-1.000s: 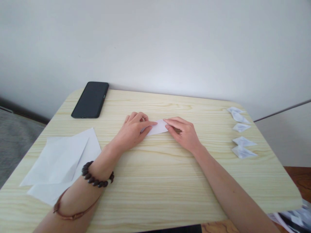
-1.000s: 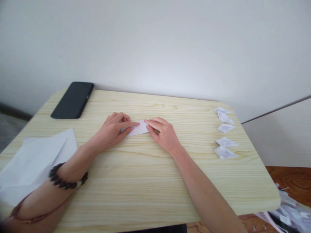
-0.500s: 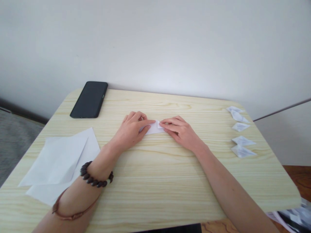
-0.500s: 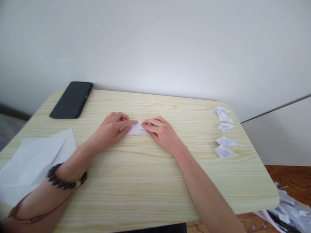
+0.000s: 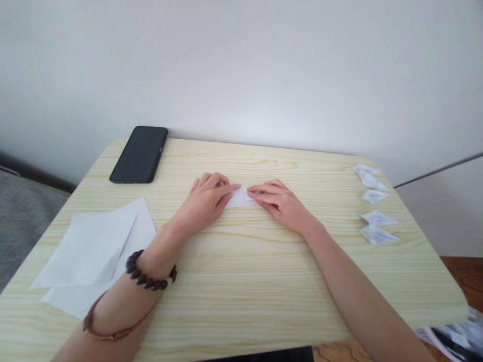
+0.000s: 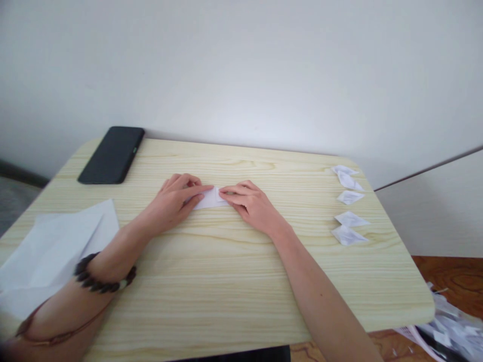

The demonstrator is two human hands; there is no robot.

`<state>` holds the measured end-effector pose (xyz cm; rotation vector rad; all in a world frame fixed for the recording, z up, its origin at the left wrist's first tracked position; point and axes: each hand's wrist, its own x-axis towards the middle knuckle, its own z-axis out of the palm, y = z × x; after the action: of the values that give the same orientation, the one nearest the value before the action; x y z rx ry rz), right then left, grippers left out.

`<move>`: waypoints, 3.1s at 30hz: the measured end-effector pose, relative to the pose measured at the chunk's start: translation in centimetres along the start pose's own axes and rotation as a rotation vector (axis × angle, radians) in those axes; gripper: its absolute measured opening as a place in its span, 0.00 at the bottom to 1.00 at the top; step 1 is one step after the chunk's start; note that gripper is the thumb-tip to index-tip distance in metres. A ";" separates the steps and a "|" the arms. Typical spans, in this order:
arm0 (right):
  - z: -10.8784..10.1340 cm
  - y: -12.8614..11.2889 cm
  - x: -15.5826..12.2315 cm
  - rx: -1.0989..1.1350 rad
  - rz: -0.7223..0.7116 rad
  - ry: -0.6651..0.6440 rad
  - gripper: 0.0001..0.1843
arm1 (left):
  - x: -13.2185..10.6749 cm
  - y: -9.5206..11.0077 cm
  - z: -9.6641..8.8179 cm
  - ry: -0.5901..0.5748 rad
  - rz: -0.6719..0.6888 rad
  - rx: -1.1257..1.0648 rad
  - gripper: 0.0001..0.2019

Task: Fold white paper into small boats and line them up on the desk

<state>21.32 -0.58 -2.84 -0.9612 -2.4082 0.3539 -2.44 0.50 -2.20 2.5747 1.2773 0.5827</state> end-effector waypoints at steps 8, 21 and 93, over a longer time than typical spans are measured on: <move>0.0 -0.4 -0.1 -0.032 -0.016 -0.011 0.18 | -0.1 0.3 0.0 -0.010 0.011 0.067 0.19; -0.2 -0.4 0.0 0.001 0.007 -0.025 0.20 | -0.1 0.6 -0.1 -0.022 0.003 0.098 0.19; 0.9 -2.6 0.6 0.026 0.061 0.157 0.07 | 1.0 2.8 0.6 0.091 -0.171 -0.315 0.04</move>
<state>19.01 -2.03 -2.26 -1.0141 -2.2315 0.3187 0.37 -0.46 -1.45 2.1824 1.2992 0.8031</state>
